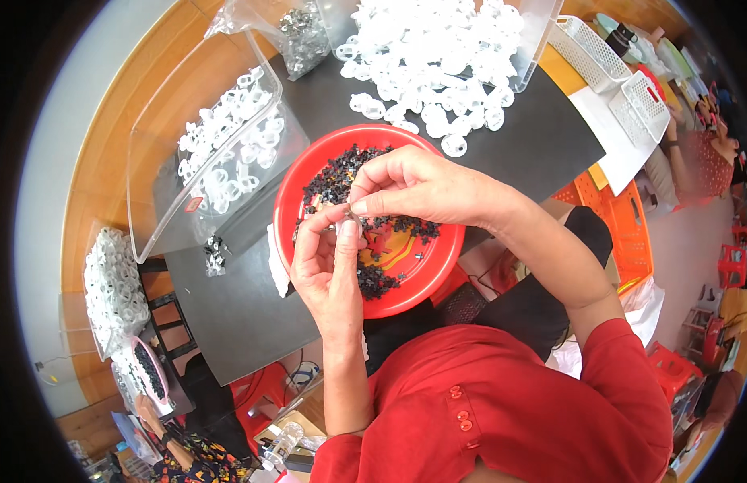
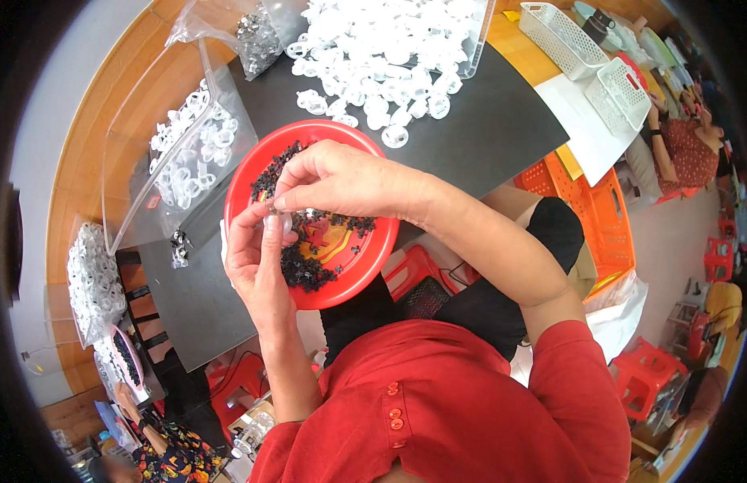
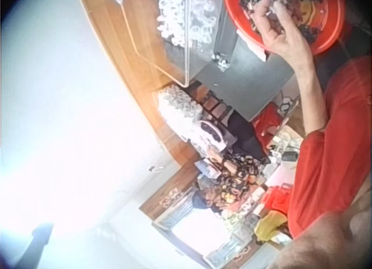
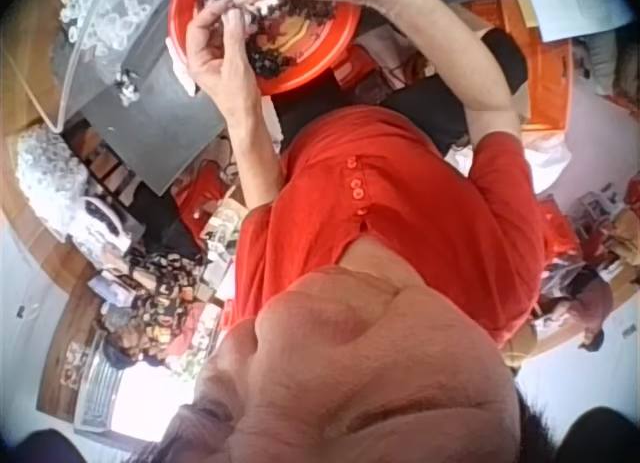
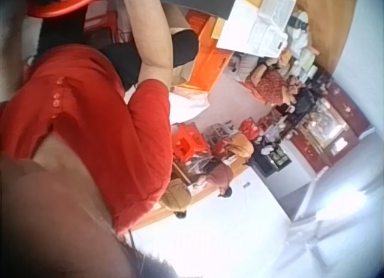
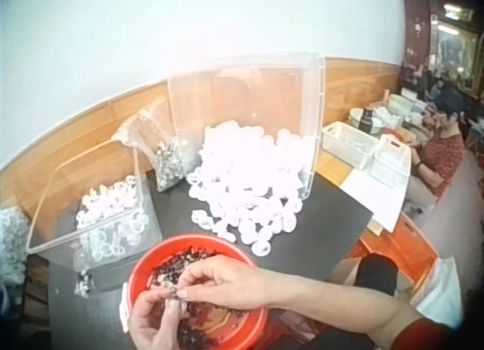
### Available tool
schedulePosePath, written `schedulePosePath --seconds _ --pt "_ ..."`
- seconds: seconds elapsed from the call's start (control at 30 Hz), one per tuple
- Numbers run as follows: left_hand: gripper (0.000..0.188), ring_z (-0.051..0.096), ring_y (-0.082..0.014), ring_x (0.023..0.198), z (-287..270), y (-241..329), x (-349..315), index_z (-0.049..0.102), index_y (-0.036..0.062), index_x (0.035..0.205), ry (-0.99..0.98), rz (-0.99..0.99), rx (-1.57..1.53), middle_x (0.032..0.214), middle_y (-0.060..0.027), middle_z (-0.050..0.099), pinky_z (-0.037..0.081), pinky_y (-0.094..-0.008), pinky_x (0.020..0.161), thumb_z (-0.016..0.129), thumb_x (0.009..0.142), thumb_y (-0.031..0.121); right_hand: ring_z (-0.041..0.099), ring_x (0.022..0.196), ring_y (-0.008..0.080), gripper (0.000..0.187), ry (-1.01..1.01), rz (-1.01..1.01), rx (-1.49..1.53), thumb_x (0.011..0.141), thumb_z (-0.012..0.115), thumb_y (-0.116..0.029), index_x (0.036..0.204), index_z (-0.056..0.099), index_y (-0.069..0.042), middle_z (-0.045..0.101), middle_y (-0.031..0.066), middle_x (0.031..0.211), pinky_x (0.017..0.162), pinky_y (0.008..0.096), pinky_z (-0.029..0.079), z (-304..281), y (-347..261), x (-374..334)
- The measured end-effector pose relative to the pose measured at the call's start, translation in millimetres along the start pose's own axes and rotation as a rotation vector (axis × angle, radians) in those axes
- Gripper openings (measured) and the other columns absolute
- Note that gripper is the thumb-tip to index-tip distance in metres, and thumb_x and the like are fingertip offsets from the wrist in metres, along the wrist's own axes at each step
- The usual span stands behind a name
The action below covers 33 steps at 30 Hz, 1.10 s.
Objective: Sorting small components into a container for shoe manufacturing.
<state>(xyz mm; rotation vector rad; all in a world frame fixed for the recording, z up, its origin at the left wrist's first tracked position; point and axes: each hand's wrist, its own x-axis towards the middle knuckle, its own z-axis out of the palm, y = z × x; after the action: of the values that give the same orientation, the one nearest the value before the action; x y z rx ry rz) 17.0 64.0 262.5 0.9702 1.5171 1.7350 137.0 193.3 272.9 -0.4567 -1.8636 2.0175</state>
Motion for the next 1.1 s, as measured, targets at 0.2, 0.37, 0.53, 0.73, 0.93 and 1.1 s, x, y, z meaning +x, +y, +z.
schedulePosePath --seconds 0.2,0.37,0.53,0.73,0.93,1.1 --pt "0.008 0.058 -0.0064 0.077 2.5 2.0 -2.3 0.058 0.0038 0.094 0.024 0.008 0.002 0.086 -0.0013 0.061 0.048 -0.0208 0.064 0.062 0.09 0.01 0.054 0.075 0.004 0.011 0.132 -0.006 -0.157 0.088 0.063 -0.012 0.092 0.063 -0.001 0.061 -0.0007 0.082 0.066 0.0206 0.045 10.4 -2.9 -7.1" --pt "0.007 0.057 -0.0065 0.077 2.8 -0.3 -2.8 0.058 0.0044 0.095 0.045 0.011 -0.029 0.086 -0.0016 0.06 0.048 -0.0211 0.064 0.061 0.09 0.009 0.048 0.061 0.0067 0.013 0.272 -0.277 -0.412 0.086 0.064 -0.011 0.088 0.061 0.001 0.056 0.0025 0.075 0.055 0.0253 0.042 19.2 -8.5 -15.0" --pt "0.01 0.059 -0.0096 0.079 -2.8 -1.9 -2.5 0.057 0.0041 0.099 -0.029 -0.068 -0.149 0.09 -0.0036 0.061 0.048 -0.0236 0.068 0.059 0.09 0.009 0.056 0.07 0.0198 0.011 0.283 -0.429 -0.484 0.089 0.059 -0.008 0.088 0.055 0.002 0.055 0.0097 0.082 0.062 0.0306 0.046 24.5 -1.9 -12.7" --pt "0.027 0.061 -0.0155 0.089 1.2 2.8 -4.7 0.054 0.0006 0.115 -0.082 -0.151 -0.333 0.104 -0.0091 0.061 0.05 -0.0279 0.079 0.058 0.089 0.006 0.056 0.074 0.0239 0.012 0.377 -0.376 -0.524 0.091 0.056 -0.01 0.089 0.052 0.001 0.053 0.0112 0.082 0.068 0.0338 0.046 21.3 -2.1 -18.1" --pt "0.044 0.061 -0.0184 0.1 -3.4 -1.2 -5.4 0.05 -0.0012 0.126 -0.12 -0.147 -0.318 0.115 -0.0118 0.058 0.05 -0.0309 0.09 0.062 0.084 -0.002 0.056 0.079 0.0269 0.01 0.381 -0.389 -0.56 0.09 0.055 -0.008 0.088 0.051 0.001 0.053 0.0111 0.083 0.069 0.0347 0.046 29.7 -1.0 -28.5" --pt "0.049 0.06 -0.0204 0.107 -1.8 -4.3 -7.7 0.05 -0.001 0.127 -0.065 -0.153 -0.344 0.122 -0.0137 0.057 0.048 -0.03 0.093 0.065 0.08 -0.007 0.055 0.079 0.0262 0.006 0.364 -0.468 -0.74 0.088 0.056 -0.007 0.088 0.052 -0.002 0.053 0.0083 0.084 0.072 0.0352 0.043 32.6 1.1 -31.9"
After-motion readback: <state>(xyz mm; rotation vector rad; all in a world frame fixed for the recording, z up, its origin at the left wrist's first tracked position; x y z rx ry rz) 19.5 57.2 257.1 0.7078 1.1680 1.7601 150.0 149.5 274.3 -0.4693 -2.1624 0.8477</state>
